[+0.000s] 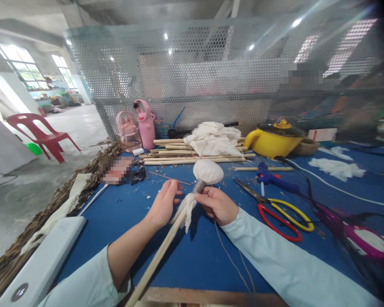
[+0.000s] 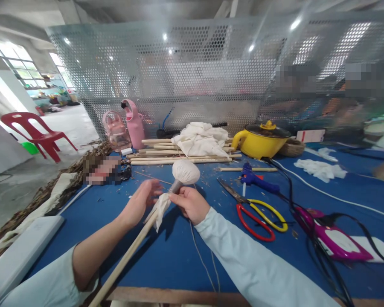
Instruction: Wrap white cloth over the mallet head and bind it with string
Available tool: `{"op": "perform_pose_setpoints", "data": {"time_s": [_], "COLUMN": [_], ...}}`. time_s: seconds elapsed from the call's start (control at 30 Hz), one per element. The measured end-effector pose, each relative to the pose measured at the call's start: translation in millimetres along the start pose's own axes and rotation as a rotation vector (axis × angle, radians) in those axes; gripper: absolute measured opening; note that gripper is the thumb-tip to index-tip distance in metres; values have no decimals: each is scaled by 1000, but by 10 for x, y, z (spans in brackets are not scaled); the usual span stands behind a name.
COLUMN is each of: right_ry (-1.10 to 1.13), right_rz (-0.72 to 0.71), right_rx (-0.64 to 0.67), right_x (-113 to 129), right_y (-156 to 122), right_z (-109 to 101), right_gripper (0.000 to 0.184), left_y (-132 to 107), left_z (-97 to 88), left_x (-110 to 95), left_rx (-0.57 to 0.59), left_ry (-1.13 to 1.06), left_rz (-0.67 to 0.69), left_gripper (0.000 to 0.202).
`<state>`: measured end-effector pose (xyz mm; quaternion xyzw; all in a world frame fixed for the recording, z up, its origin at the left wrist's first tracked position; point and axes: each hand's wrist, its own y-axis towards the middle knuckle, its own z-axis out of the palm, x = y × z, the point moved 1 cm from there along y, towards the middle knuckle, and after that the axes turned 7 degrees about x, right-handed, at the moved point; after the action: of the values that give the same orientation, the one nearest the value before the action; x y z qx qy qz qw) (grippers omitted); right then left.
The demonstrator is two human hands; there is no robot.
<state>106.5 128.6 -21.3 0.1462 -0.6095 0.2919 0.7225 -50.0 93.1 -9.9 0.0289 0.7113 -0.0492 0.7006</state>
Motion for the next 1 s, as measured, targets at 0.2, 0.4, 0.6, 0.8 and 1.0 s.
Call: {"op": "perform_pose_setpoints", "data": {"time_s": [0.2,0.4,0.6,0.8,1.0], "right_ry": [-27,-83,-156,-381,-342], "right_rz": [-12,-37,-132,-281,-291], "right_rx": [20,0,-46,-175,-140], "right_x": [25,84,74,207,229], "right_y": [-9,-48,-31,-146,-169], "right_z": [90,32,30,138,155], "right_gripper": [40,31,34,31,29], "left_y": [-113,-154,-180,-159,-185], "left_z": [214,226,176,174,187], "left_x": [-284,-145,-56,-105,-177], "left_rx": [181,203,107,154,183], "left_ry": [496,518,400,26,-92], "left_rz": [167,1,14,-181,-197], "left_gripper": [85,40,32,40,40]}}
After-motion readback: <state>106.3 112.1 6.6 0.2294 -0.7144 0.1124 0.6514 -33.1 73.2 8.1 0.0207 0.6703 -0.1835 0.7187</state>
